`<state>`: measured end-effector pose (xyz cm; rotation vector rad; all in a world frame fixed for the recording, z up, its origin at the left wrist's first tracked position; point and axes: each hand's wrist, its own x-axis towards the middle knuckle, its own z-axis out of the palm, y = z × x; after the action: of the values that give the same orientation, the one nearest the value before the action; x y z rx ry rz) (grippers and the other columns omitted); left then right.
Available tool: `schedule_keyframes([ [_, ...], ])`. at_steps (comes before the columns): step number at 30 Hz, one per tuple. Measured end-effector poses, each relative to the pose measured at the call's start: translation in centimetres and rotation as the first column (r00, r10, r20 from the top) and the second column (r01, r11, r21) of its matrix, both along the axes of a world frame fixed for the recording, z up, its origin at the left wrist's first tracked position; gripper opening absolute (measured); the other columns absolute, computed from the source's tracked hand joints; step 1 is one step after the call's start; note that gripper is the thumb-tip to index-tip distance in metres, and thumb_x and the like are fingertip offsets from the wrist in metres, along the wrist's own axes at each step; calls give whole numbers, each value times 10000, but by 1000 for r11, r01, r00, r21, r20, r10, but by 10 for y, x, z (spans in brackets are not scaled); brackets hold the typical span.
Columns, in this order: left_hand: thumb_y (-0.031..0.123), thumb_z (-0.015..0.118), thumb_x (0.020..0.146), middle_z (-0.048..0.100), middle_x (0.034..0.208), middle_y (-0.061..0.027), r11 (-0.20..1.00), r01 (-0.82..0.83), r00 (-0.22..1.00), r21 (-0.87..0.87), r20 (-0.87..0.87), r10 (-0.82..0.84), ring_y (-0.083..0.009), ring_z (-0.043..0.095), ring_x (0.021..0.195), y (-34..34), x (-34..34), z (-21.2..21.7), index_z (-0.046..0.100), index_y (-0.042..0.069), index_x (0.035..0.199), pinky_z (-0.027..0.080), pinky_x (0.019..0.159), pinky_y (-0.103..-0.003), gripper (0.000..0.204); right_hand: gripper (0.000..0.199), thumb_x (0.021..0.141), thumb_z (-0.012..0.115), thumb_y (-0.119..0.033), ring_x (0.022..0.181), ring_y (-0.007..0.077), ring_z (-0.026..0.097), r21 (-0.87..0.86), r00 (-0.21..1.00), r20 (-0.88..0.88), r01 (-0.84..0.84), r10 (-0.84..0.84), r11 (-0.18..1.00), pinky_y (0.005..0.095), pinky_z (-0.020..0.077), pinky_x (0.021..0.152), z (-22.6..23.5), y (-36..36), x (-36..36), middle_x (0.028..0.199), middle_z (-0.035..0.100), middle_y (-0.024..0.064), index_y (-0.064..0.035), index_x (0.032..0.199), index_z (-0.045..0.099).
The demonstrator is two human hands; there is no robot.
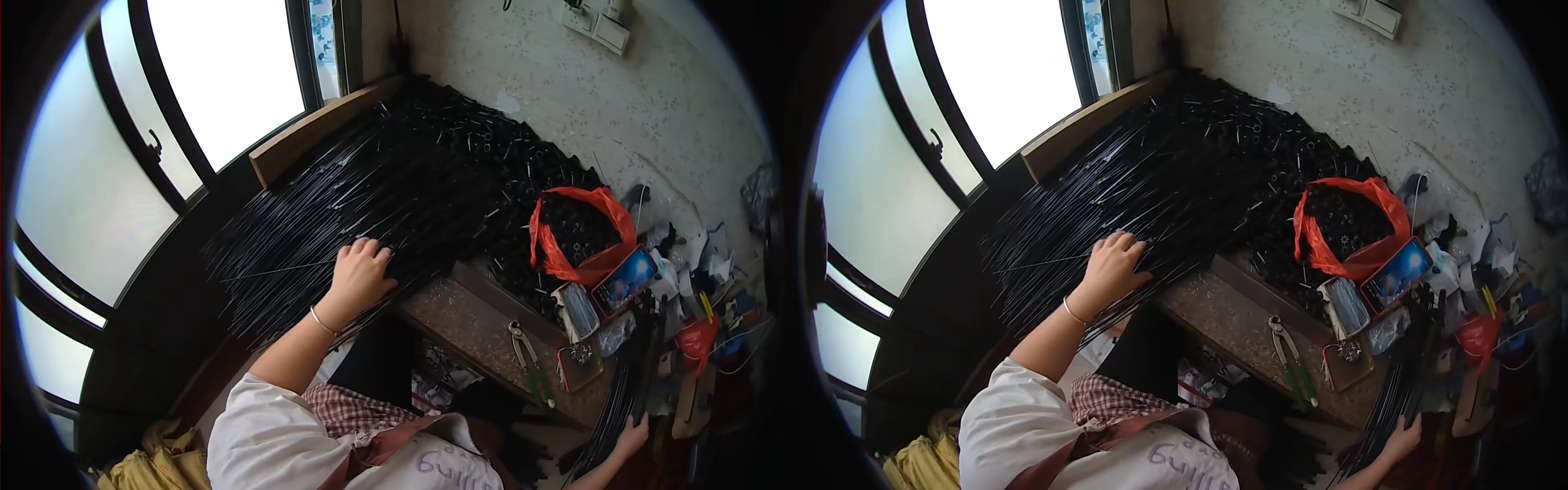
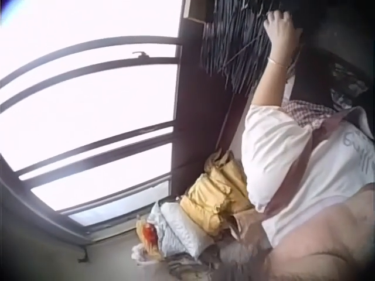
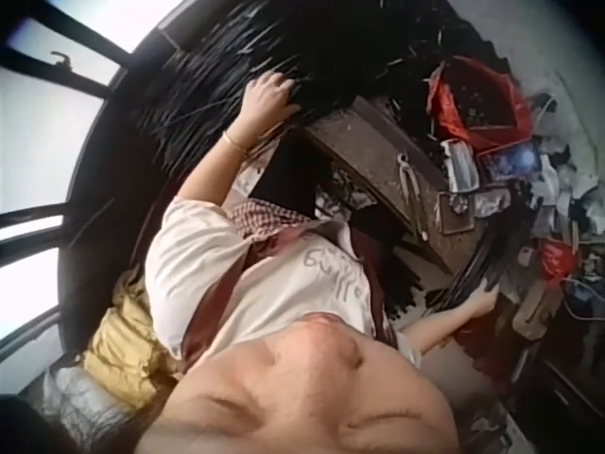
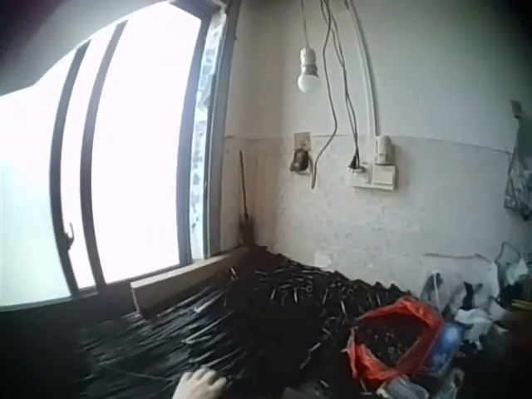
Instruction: Assembling or processing bundles of long black rods or wires at a manufacturing workstation.
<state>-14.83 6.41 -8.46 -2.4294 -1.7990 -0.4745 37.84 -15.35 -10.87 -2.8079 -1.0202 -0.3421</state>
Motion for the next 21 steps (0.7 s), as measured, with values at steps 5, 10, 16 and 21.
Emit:
schedule_keyframes([
  [5,331,634,551,453,796,-87,960,-256,965,-116,-95,246,-209,458,770,17,-29,-16,466,0,916,398,607,-300,521,361,711,520,-238,865,308,427,-93,998,42,42,-38,995,365,356,744,-11,19,-39,928,472,156,0,980,473],
  [10,161,579,589,463,713,-97,975,-182,983,-124,-32,179,-220,486,710,60,-26,-36,460,19,701,431,541,-300,216,294,706,525,-180,857,286,416,64,968,105,-237,230,969,358,339,734,15,59,-82,917,458,139,10,926,479],
  [16,23,483,600,467,717,-90,967,-256,961,3,106,254,-218,487,685,61,-36,-34,469,37,654,432,553,-295,57,196,638,554,-66,834,280,429,298,739,-41,-633,673,714,340,341,735,25,95,-180,877,468,128,18,809,512],
  [21,65,489,651,480,674,-91,936,-347,936,66,87,341,-246,506,594,59,-20,-1,434,32,710,417,523,-321,88,190,587,580,-47,817,279,445,360,504,-103,-785,858,504,338,361,717,16,110,-206,849,478,121,0,763,530],
])
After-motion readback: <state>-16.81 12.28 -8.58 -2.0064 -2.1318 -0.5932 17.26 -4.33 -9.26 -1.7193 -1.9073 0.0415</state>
